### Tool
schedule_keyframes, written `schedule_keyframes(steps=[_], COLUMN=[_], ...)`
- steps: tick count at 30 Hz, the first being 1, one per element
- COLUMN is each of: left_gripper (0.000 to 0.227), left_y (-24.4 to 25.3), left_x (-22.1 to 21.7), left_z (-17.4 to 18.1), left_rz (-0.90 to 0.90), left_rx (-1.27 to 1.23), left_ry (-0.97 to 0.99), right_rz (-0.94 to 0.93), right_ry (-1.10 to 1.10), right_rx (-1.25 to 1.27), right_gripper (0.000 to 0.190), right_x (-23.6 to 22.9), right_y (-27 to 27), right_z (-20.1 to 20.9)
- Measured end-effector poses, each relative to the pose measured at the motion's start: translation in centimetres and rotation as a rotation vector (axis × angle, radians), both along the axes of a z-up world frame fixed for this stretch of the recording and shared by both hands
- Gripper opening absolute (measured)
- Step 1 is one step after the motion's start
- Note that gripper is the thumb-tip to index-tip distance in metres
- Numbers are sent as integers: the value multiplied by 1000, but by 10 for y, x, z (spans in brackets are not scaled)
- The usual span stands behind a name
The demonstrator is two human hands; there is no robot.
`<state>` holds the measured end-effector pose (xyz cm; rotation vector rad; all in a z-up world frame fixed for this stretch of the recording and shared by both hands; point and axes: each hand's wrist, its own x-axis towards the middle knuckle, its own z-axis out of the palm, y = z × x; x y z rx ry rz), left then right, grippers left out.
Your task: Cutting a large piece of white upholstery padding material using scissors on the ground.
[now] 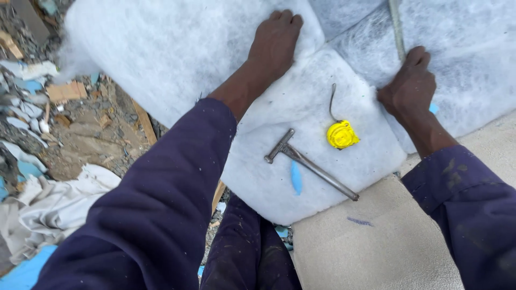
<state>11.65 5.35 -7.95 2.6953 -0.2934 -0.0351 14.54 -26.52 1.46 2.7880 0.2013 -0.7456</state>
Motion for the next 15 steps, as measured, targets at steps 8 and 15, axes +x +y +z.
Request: schedule_keyframes(steps=[8,15], left_gripper=[41,11], left_y=[-5,-11], left_x=[9,12], left_z=[-2,-30], left_rz=[42,82], left_rx=[59,106], left_ry=[136,132], right_rz=[97,7], right_ry=[-209,-142], right_rx=[253,216], right_gripper=[73,89], right_x=[-7,-5], right_y=[-18,-16], right_z=[-16,-18])
